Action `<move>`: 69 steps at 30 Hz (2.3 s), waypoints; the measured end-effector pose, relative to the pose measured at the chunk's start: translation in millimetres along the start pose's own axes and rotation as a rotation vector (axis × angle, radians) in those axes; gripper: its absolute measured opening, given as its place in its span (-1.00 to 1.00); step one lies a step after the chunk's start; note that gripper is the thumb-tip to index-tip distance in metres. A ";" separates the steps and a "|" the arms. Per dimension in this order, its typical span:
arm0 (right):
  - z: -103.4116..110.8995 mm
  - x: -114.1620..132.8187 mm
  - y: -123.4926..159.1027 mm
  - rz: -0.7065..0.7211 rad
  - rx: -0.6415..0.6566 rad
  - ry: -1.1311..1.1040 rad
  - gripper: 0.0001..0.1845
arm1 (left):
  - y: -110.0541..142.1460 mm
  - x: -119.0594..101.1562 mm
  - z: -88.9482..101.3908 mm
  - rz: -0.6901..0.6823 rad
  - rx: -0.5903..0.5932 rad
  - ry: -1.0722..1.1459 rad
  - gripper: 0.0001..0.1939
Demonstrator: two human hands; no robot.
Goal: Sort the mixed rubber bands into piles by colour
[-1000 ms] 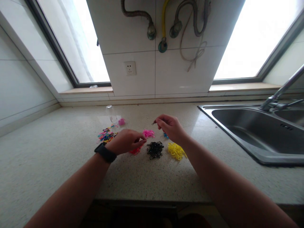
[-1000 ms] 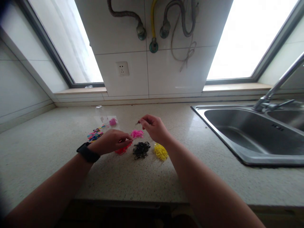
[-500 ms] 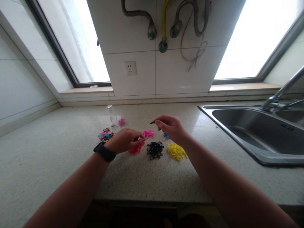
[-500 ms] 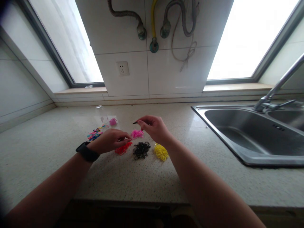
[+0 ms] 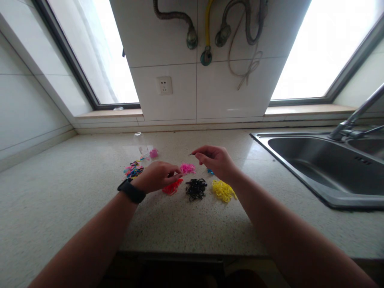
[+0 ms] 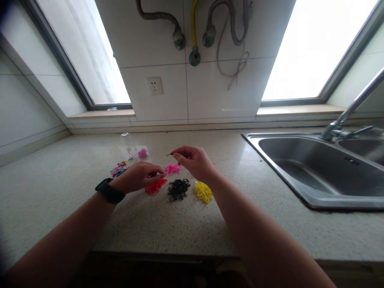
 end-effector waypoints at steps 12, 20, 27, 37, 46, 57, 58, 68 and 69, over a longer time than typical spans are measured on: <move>-1.3 -1.4 -0.7 0.006 0.006 -0.025 -0.76 | 0.6 0.7 0.0 0.000 0.001 0.002 -0.71; -0.4 -2.0 -0.6 0.012 0.003 -0.011 -0.76 | 0.7 0.8 0.0 -0.011 -0.005 -0.003 -0.71; -1.0 -3.2 -0.9 0.013 0.008 -0.018 -0.77 | 0.7 2.8 -1.4 0.006 0.009 -0.017 -0.70; -1.0 -3.2 -0.7 0.006 0.009 -0.016 -0.77 | -0.3 1.1 -0.7 -0.018 0.000 -0.006 -0.67; -1.2 -3.9 -1.4 0.001 0.007 -0.007 -0.75 | 0.6 -0.6 1.0 -0.032 -0.012 -0.008 -0.68; -1.0 -3.9 -1.8 -0.003 0.011 -0.003 -0.76 | 0.4 1.0 0.8 -0.011 -0.001 -0.010 -0.69; -1.1 -4.0 -1.8 -0.006 0.013 -0.004 -0.76 | 0.6 1.0 1.4 -0.011 -0.005 -0.010 -0.69; -1.7 1.6 0.8 -0.014 0.027 -0.042 -0.74 | 0.9 -0.1 2.2 -0.030 -0.016 0.003 -0.71; -1.9 1.8 1.1 -0.021 0.028 -0.041 -0.73 | 0.9 -0.2 2.4 -0.031 -0.018 0.003 -0.71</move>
Point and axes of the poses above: each hand's wrist, its own y-axis away from the middle knuckle, its own z-axis out of the back of the hand, x = y × z, the point moved 8 cm from there along -y, towards the middle knuckle, and after that the axes turned 6 degrees about x, right-handed, at the moved point
